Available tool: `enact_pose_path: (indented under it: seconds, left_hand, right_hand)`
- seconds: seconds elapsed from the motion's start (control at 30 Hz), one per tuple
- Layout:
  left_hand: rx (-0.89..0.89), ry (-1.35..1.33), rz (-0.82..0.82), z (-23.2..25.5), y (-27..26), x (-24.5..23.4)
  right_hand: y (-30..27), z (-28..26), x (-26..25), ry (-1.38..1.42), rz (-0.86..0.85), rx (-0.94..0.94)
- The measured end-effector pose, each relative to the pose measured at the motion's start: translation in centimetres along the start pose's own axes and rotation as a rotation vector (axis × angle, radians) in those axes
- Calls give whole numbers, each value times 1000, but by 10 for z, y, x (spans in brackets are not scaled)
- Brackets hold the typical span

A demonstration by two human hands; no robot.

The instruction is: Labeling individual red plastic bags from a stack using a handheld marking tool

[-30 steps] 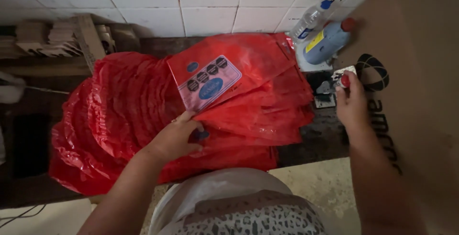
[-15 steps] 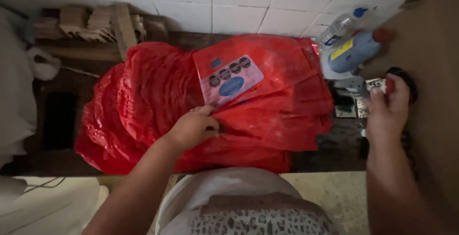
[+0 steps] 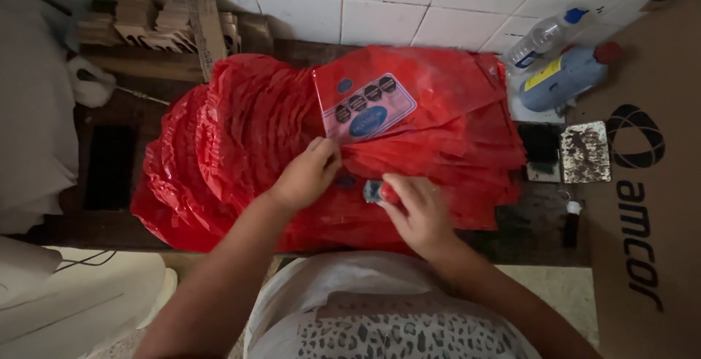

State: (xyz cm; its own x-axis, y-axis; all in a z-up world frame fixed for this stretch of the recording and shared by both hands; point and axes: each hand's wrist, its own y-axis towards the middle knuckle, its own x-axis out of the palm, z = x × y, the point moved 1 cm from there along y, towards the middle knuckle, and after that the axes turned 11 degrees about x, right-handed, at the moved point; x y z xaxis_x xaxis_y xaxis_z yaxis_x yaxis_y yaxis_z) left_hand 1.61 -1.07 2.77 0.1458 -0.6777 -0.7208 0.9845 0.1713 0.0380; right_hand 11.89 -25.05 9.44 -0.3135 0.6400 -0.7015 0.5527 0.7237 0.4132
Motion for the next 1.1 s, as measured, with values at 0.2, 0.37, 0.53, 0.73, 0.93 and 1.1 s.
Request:
enact_pose_path:
  seconds: [0.2, 0.37, 0.53, 0.73, 0.93, 1.1]
  left_hand:
    - [593, 941, -178, 68, -18, -49]
    - [82, 245, -388, 32, -6, -20]
    - [122, 337, -335, 15, 2, -3]
    - [22, 44, -233, 15, 2, -19]
    - [-43, -79, -143, 21, 2, -29]
    - [127, -258, -147, 54, -15, -49]
  right_hand:
    - [30, 1, -4, 207, -77, 86]
    - [26, -1, -48, 469, 18, 532]
    - [19, -14, -92, 421, 94, 616]
    - [-12, -3, -77, 311, 60, 624]
    - [-9, -10, -18, 124, -57, 268]
    - [-2, 2, 13, -23, -111, 85]
